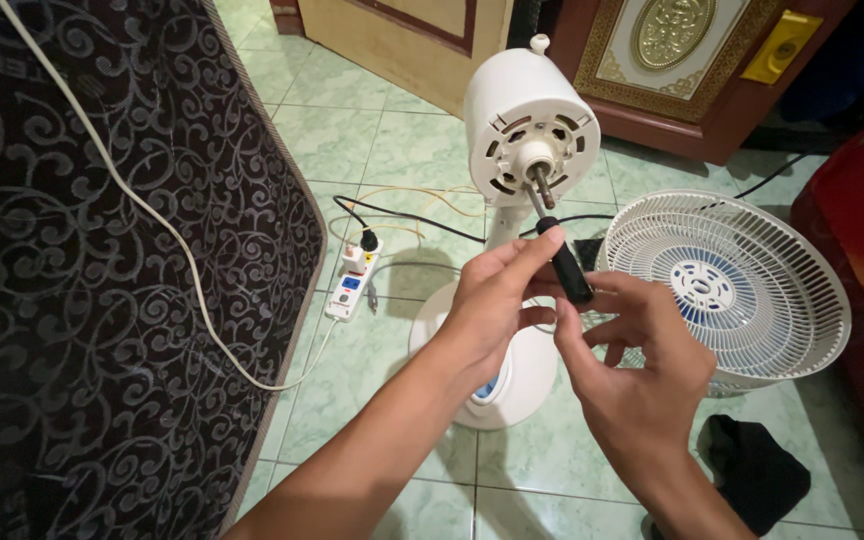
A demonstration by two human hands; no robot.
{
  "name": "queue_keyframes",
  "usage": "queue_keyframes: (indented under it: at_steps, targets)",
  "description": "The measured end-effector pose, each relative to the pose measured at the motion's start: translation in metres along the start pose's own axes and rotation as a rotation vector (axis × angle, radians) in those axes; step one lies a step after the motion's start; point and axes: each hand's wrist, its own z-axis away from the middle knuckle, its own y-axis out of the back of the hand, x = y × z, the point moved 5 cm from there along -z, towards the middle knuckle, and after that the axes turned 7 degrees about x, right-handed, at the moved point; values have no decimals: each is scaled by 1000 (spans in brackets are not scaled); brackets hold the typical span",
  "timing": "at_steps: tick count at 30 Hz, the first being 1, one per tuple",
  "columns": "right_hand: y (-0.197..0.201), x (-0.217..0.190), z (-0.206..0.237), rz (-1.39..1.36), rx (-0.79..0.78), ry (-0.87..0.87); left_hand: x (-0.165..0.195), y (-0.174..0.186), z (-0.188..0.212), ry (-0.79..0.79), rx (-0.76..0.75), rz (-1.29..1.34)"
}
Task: The person wipes the rear grille of a pedestal fan with a black cloth, then removes the front grille cover and sets it aside. They pick up a screwdriver and work it against the motor housing and shaft area of the fan, steadying the fan head with the other hand.
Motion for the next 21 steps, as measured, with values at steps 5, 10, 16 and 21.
queue_keyframes:
  at_steps: [5, 10, 16, 21]
  targets:
    - [-1, 8, 1, -3, -16, -79, 1, -2, 3, 81, -59, 29]
    - [0, 13, 0, -23, -29, -121, 4, -2, 4, 60, -76, -8]
    - [0, 5, 1, -38, -11, -35, -1, -3, 3, 15, 8, -52]
    - [-2, 10, 2, -31, -12, -62, 2, -6, 5, 10, -1, -40]
